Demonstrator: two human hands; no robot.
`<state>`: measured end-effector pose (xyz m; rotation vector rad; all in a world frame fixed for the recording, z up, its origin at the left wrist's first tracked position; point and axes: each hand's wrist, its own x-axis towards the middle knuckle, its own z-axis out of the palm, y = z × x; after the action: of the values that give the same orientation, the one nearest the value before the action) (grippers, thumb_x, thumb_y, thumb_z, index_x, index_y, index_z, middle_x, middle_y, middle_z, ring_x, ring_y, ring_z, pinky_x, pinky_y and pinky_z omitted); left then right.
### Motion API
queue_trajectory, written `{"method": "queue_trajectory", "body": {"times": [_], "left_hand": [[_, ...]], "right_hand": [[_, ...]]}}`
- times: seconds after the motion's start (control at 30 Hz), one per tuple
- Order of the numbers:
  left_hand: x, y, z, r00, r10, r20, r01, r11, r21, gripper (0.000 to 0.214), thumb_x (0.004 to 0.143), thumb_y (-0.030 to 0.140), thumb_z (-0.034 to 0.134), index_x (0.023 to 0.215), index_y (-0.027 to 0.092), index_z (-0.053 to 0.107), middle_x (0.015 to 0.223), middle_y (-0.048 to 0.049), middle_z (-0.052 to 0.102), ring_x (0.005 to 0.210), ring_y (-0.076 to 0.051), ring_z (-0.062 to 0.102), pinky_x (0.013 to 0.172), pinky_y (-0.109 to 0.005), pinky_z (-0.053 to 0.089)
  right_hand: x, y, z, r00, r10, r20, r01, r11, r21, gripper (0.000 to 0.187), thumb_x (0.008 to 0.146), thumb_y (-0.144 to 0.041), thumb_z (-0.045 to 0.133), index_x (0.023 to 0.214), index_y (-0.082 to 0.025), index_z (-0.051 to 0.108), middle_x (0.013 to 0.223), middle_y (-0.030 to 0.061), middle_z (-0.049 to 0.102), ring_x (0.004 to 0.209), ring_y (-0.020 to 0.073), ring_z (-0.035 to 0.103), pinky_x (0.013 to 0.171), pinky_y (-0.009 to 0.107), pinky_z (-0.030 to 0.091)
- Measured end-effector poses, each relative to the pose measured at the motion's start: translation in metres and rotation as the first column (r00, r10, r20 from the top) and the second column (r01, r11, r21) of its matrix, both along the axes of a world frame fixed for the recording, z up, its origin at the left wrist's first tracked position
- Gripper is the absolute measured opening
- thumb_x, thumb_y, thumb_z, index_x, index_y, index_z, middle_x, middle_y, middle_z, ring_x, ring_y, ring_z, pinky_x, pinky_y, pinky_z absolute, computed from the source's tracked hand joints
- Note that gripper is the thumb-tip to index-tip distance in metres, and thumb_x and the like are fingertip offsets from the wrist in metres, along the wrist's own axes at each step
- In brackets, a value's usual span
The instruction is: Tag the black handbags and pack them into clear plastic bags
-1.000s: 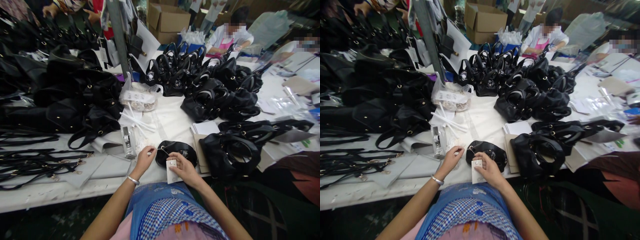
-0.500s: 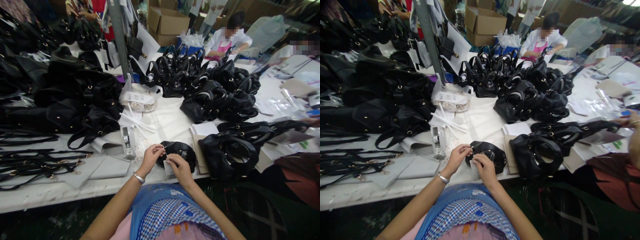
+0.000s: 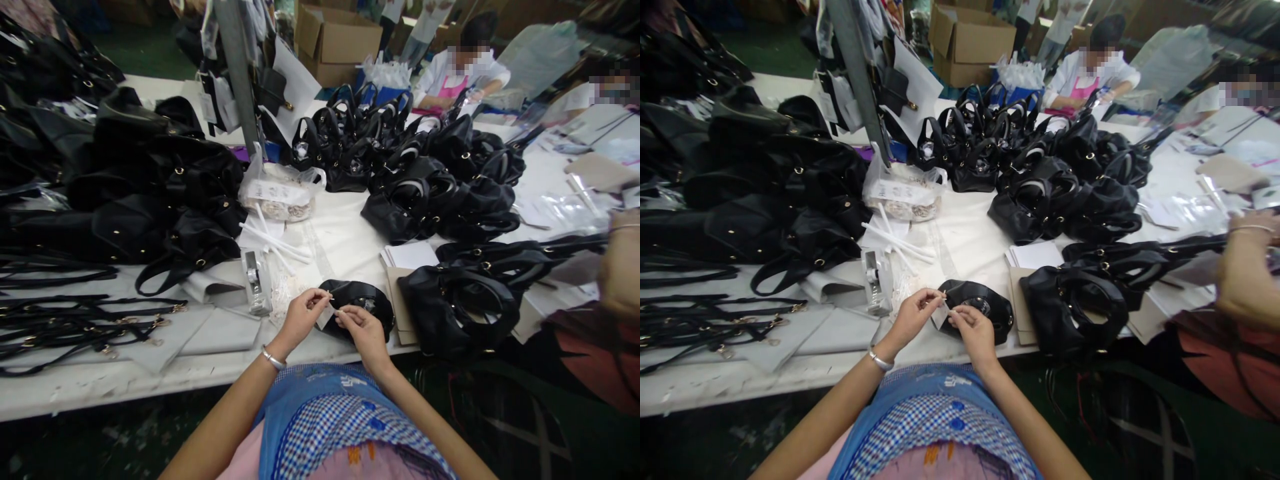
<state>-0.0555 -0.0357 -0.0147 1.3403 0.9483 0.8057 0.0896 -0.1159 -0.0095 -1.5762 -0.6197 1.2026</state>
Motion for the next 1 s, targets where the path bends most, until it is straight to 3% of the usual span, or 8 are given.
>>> {"method": "queue_trajectory", "body": {"times": [0.17, 0.3, 0.8, 1.0], "left_hand": [[0.0, -0.004, -0.004, 0.997, -0.04, 0.066, 0.046, 0.994, -0.098, 0.021, 0.082, 0.033, 0.066, 0.094, 0.016, 0.066, 0.087, -0.0062, 0.07, 0.08, -0.016, 0.066, 0.076, -0.027, 0.052], [0.002, -0.008, -0.009, 0.994, -0.027, 0.104, 0.044, 0.986, -0.163, 0.029, 0.079, 0.03, 0.068, 0.103, 0.015, 0.063, 0.088, -0.0064, 0.069, 0.08, -0.015, 0.066, 0.077, -0.027, 0.053], [0.004, -0.013, -0.007, 0.999, -0.039, 0.008, 0.039, 0.996, -0.078, 0.028, 0.08, 0.029, 0.065, 0.104, 0.015, 0.063, 0.087, -0.0058, 0.07, 0.081, -0.015, 0.066, 0.074, -0.026, 0.053], [0.008, -0.019, -0.008, 0.998, 0.033, 0.048, -0.025, 0.986, -0.164, 0.028, 0.079, 0.031, 0.067, 0.102, 0.015, 0.062, 0.088, -0.0052, 0.068, 0.081, -0.014, 0.065, 0.074, -0.025, 0.053]], "right_hand": [[-0.003, -0.001, -0.003, 0.965, -0.112, -0.238, 0.106, 0.994, -0.039, 0.029, 0.066, -0.036, 0.082, 0.088, -0.019, 0.073, 0.089, 0.0025, 0.07, 0.081, 0.014, 0.063, 0.077, 0.026, 0.053], [-0.006, 0.0, 0.001, 0.929, -0.159, -0.334, 0.141, 0.987, -0.076, 0.032, 0.061, -0.034, 0.085, 0.087, -0.018, 0.074, 0.088, 0.0031, 0.07, 0.081, 0.0138, 0.063, 0.079, 0.027, 0.053], [-0.007, -0.003, -0.002, 0.955, -0.14, -0.262, 0.129, 0.99, -0.06, 0.033, 0.063, -0.037, 0.084, 0.089, -0.018, 0.075, 0.088, 0.0032, 0.071, 0.078, 0.0142, 0.063, 0.078, 0.028, 0.053], [-0.008, -0.003, -0.005, 0.959, -0.138, -0.246, 0.129, 0.99, -0.051, 0.032, 0.065, -0.038, 0.082, 0.09, -0.018, 0.074, 0.089, 0.004, 0.072, 0.08, 0.015, 0.064, 0.08, 0.029, 0.052]]}}
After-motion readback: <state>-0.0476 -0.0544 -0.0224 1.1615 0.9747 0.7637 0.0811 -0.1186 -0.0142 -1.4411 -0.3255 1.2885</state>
